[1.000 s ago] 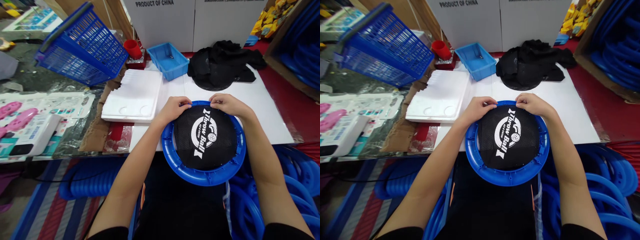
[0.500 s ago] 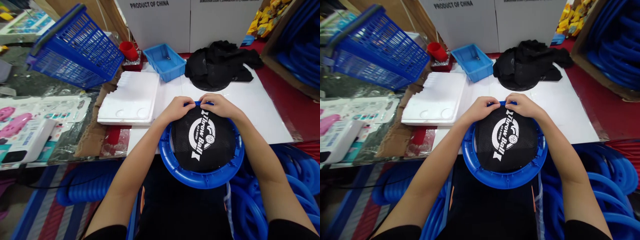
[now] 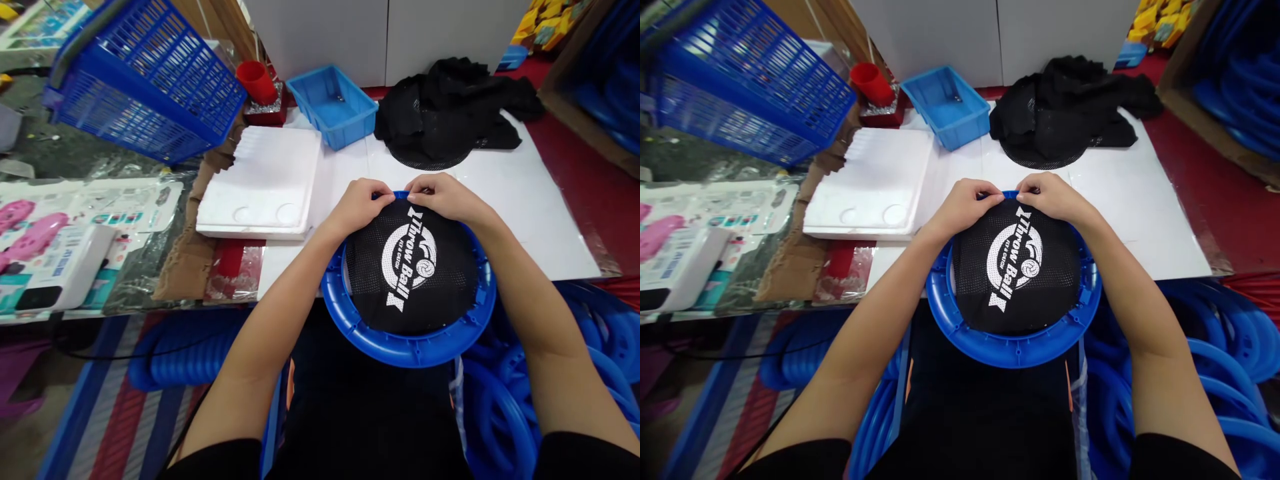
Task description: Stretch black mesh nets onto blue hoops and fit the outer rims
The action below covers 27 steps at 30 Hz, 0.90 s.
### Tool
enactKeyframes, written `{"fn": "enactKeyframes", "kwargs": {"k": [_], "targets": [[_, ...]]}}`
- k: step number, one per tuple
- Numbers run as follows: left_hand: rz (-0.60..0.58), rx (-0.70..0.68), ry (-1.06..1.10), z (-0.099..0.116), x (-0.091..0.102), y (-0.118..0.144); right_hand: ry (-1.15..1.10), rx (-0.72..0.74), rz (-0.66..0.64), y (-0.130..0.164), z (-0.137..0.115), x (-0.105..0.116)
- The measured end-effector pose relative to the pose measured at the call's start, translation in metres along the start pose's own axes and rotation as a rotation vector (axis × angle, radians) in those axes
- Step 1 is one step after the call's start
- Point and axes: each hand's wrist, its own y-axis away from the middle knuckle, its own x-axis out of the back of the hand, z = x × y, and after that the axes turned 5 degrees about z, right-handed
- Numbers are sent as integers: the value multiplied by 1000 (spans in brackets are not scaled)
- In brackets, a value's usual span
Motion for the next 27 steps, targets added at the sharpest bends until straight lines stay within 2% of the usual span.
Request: {"fn": "enactKeyframes", "kwargs": {"k": [8,16,19,21,23,27], "targets": [[-12,60,94,-2,0,-3,-80,-36,-114,-7,8,9],[-8,-10,-19,-2,-4,-4,40,7,-19,-5,3,1],[-47,-112,-57,2,1,1,0,-10,1,0,2,4],[-86,-218,-114,4,4,5,-44,-48,32,5,3,11],[-110,-259,-218,6,9,7,-92,-93,81,12,5,24],[-15,-112,-462,9,19,17,-105,-140,153,29,8,57]]}}
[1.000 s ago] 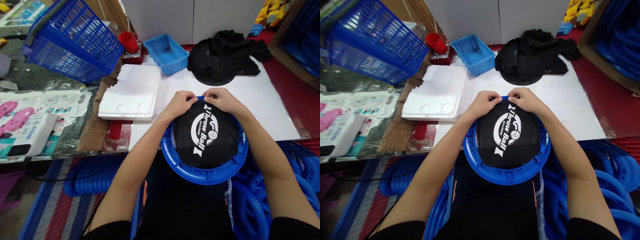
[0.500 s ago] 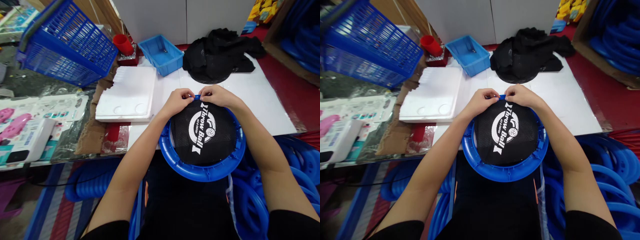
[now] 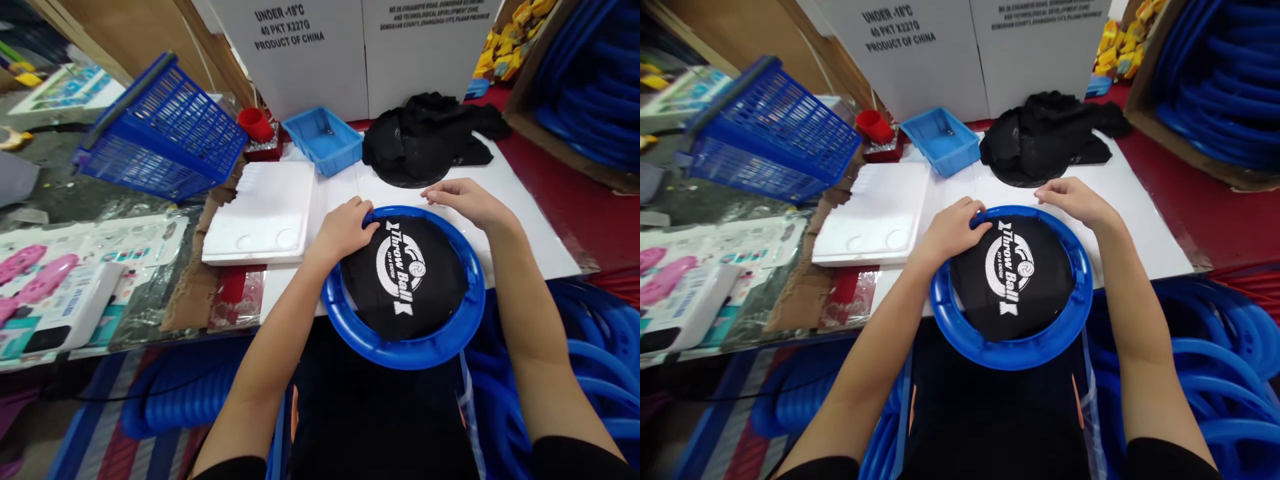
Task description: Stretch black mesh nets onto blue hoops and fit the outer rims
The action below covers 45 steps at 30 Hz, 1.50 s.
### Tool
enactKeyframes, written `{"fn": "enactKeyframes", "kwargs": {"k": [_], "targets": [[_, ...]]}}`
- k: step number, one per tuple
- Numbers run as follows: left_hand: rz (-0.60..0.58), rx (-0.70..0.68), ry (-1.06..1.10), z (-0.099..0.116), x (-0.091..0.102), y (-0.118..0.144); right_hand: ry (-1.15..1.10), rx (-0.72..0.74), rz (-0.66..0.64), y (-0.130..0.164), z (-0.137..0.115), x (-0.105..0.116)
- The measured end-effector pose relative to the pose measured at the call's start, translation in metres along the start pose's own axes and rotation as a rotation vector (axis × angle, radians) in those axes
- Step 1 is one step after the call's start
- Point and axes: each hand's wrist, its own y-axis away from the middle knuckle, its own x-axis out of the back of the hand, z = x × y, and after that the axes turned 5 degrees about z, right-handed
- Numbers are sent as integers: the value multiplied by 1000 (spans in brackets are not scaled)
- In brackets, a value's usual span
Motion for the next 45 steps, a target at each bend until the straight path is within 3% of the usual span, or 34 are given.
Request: {"fn": "enactKeyframes", "kwargs": {"k": [3,5,9,10,12,16,18,21,24,34,40,45], "targets": [[55,92,-102,6,13,25,46,20,-72,8,1,22],[29,139,-147,17,24,49,121,60,-137,10,2,28],[-267,281,-330,53,53,83,337,170,-255,10,6,18],[-321,288,-357,60,59,81,373,199,-278,9,7,12],[-321,241,-359,66,63,65,408,266,-292,8,7,0],[-137,-16,-319,41,41,11,469,381,-201,7,5,-22],[-143,-102,-242,20,24,-8,555,402,-131,7,4,-30],[-135,-200,-65,-1,8,-13,607,483,-97,7,5,-39],[-103,-251,36,-9,4,-4,585,559,-175,6,6,-45],[-187,-152,192,-16,8,-1,521,385,-474,-32,-16,-31],[-156,-5,489,-28,22,2,201,389,-364,-30,-9,-32],[-103,161,563,-30,18,2,110,314,-250,-26,4,-39]]}}
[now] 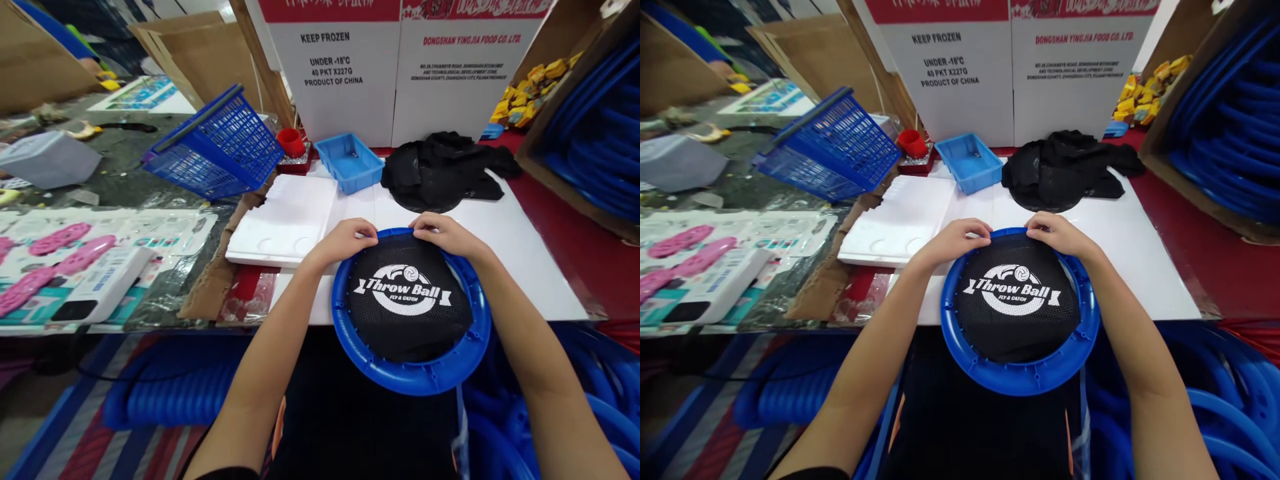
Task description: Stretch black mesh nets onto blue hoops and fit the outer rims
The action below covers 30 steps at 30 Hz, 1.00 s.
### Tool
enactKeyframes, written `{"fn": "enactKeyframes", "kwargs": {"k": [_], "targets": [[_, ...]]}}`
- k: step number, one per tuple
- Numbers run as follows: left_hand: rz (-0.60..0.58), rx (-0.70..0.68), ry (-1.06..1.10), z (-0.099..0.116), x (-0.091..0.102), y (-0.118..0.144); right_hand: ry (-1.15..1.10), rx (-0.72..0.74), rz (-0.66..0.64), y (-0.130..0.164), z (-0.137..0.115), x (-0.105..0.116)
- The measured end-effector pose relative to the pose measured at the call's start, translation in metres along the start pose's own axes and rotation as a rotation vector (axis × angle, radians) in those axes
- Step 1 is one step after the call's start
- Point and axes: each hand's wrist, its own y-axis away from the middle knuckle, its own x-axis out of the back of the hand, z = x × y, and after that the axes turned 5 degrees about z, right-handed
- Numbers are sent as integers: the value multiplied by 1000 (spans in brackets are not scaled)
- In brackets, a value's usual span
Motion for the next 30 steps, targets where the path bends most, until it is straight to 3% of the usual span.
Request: {"fn": "enactKeyframes", "kwargs": {"k": [10,15,23,30], "targets": [[-36,65,-39,-9,-4,-6,67,-101,-37,-5,-2,-2],[-16,106,-50,-4,-6,-9,243,-21,86,-1,-9,-9],[61,277,-14,5,-17,-14,265,-21,47,0,-6,-4],[158,187,-220,6,-34,-14,200,76,-11,-7,-20,-16]]}}
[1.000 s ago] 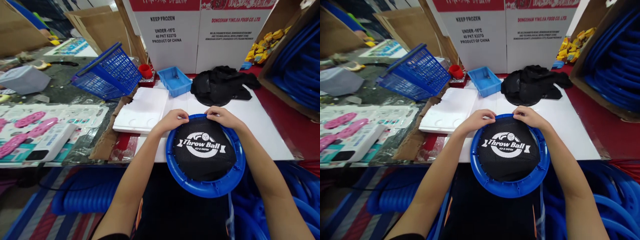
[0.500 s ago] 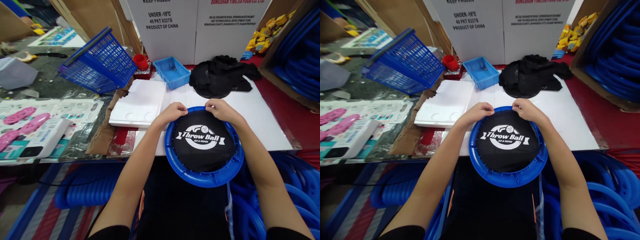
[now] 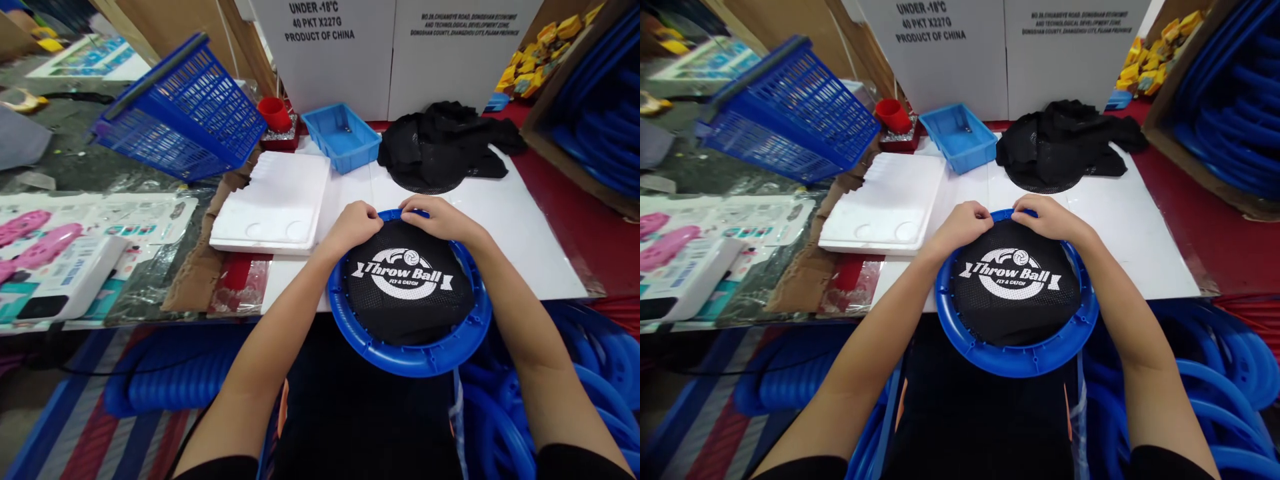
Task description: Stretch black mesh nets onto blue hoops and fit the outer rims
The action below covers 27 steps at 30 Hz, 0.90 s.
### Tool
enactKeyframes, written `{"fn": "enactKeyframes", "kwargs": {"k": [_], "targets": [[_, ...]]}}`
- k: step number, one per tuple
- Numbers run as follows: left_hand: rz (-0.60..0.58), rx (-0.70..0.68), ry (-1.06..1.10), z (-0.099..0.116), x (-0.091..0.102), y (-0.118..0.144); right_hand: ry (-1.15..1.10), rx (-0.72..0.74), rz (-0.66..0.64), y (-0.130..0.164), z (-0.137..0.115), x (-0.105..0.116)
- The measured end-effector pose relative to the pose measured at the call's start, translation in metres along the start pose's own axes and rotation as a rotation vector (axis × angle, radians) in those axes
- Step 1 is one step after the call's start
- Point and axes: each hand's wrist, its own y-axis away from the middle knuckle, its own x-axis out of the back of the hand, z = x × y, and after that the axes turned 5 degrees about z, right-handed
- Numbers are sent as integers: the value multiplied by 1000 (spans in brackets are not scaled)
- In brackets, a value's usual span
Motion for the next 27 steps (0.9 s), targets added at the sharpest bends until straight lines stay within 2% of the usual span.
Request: {"fn": "enactKeyframes", "kwargs": {"k": [7,10,13,16,19,21,27], "targets": [[-34,-303,25,2,9,7,25,47,10,-1,0,-12],[9,-356,44,7,4,7,24,38,-1,-2,-1,-13],[24,-319,75,7,-1,2,23,2,9,-5,-2,-14],[19,-192,119,2,-3,-5,39,-15,8,-7,-2,-16],[-47,-87,165,-4,-4,-11,48,-14,8,-10,0,-16],[-81,-68,160,-6,-4,-13,31,-17,13,-12,3,-17],[-64,-91,38,-6,-3,-16,-42,-66,19,-16,12,-18]]}}
